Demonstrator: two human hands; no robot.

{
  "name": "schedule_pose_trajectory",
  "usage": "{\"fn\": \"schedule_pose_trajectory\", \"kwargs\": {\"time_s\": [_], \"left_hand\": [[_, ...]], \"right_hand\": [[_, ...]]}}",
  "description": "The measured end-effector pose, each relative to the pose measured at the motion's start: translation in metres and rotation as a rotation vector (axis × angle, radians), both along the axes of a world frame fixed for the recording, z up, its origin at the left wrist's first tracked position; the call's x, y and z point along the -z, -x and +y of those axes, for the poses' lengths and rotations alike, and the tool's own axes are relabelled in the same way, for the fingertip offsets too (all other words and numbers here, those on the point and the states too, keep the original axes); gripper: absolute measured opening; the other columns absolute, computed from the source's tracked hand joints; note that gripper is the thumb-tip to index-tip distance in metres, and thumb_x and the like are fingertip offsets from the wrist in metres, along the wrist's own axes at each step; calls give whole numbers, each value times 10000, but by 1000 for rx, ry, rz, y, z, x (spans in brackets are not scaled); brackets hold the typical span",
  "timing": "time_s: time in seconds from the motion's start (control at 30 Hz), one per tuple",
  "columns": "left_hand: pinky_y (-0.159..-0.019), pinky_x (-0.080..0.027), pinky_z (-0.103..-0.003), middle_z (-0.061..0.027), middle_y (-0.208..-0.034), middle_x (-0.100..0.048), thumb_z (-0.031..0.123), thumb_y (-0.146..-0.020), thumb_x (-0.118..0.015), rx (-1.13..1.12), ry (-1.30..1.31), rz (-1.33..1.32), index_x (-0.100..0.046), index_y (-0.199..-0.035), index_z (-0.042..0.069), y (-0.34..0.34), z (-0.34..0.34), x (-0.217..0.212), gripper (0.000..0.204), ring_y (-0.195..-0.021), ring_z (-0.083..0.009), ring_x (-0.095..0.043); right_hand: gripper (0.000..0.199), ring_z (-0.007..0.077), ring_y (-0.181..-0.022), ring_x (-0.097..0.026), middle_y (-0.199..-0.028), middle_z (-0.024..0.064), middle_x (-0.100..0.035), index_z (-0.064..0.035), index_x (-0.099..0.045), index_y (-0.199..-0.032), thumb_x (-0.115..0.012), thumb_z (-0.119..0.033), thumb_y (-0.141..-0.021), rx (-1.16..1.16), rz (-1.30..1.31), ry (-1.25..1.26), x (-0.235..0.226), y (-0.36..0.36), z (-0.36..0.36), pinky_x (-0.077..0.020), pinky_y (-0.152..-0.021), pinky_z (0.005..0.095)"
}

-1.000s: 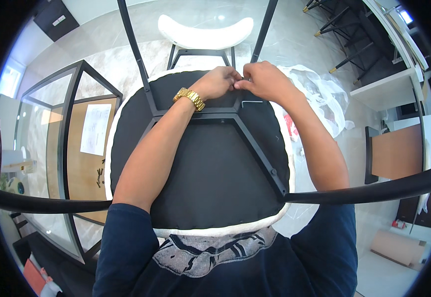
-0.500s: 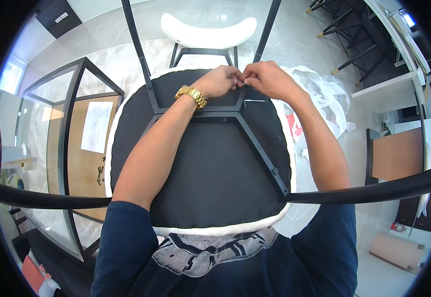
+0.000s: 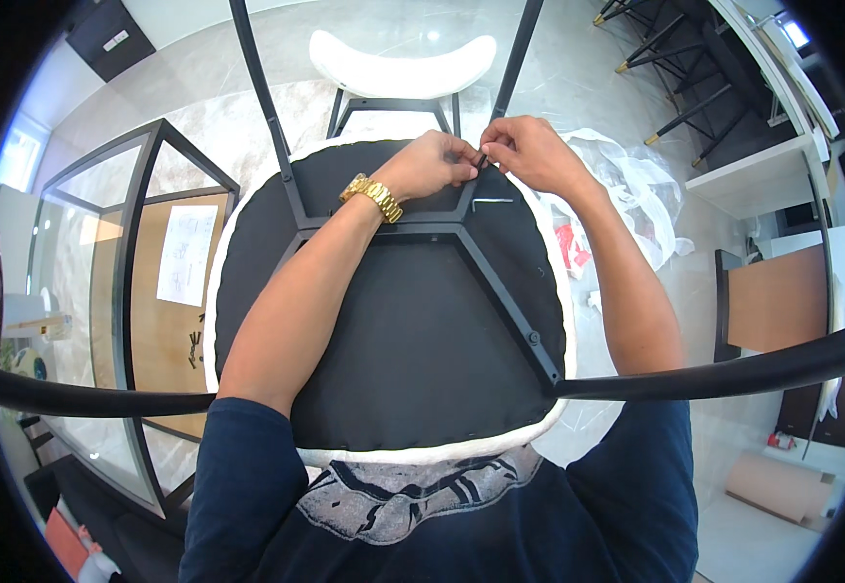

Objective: The person fits small metal screws and washers into the pre-drilled holes of a black chair frame and then places a white seat cushion onto the frame while sitting on the floor.

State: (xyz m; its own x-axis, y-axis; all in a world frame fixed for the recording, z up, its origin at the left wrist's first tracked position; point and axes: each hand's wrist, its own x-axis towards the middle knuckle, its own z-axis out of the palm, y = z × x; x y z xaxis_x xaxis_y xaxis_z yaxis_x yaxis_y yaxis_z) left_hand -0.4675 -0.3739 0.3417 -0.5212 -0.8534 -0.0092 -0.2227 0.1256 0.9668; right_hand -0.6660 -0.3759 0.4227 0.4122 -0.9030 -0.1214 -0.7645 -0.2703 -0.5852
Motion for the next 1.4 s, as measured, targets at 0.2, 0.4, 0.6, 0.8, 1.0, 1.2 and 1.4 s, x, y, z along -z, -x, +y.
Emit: {"fn": "schedule_pose_trajectory", "kwargs": {"time_s": [0.2,0.4,0.6,0.8,1.0,1.2,1.4], "left_hand": [[-747,-537,-307,-100,-855,-717,72,-904,-687,-7,-34,10,-729,-1049,-77,2,0,-5,212,-741,-143,-649],[-755,-544,-311,-109,-841,-736,59,-900,-670,2,20,-44,-747,-1056,-50,-3,2,-10,205,-750,-153,-677],[-783,-552,-327,-122,-872,-759,74,-894,-691,58,114,-163,-771,-1064,-6,-5,4,-20,205,-779,-179,-713],[-801,-558,-341,-150,-898,-762,72,-870,-700,52,232,-185,-768,-1052,-15,-4,3,-18,213,-812,-237,-729],[-795,-557,-336,-148,-847,-748,77,-816,-691,-80,220,-145,-770,-1009,-16,5,7,-14,229,-806,-234,-721],[-731,-546,-312,-108,-805,-743,70,-791,-696,-114,1,19,-765,-931,-3,-1,6,-4,173,-741,-165,-695],[-630,-497,-258,-73,-759,-729,81,-801,-670,-137,-155,170,-769,-934,-4,-2,16,-20,187,-702,-116,-678]], "right_hand": [[166,165,-716,-691,-784,107,-717,25,-709,-1016,-642,-113,-952,5,-78,9,4,6,7,-531,-681,329],[173,150,-771,-697,-847,111,-733,9,-716,-1080,-615,-90,-981,-7,-96,211,-5,0,25,-530,-706,305],[213,131,-853,-697,-1048,99,-746,29,-671,-1184,-602,-87,-1019,241,-683,-202,6,30,19,-512,-715,235],[200,140,-877,-696,-1105,133,-729,16,-637,-1206,-588,-57,-1027,253,-1064,-392,16,32,30,-540,-749,249],[206,149,-904,-700,-1136,149,-722,15,-627,-1218,-575,-32,-1023,254,-1039,-350,7,26,47,-544,-773,254],[287,172,-959,-698,-1176,138,-708,-1,-596,-1266,-633,-145,-1020,236,-1019,-291,20,27,53,-519,-800,261],[272,172,-954,-675,-1162,115,-694,-31,-608,-1260,-645,-144,-1015,294,-1187,-328,30,32,60,-519,-799,292]]}}
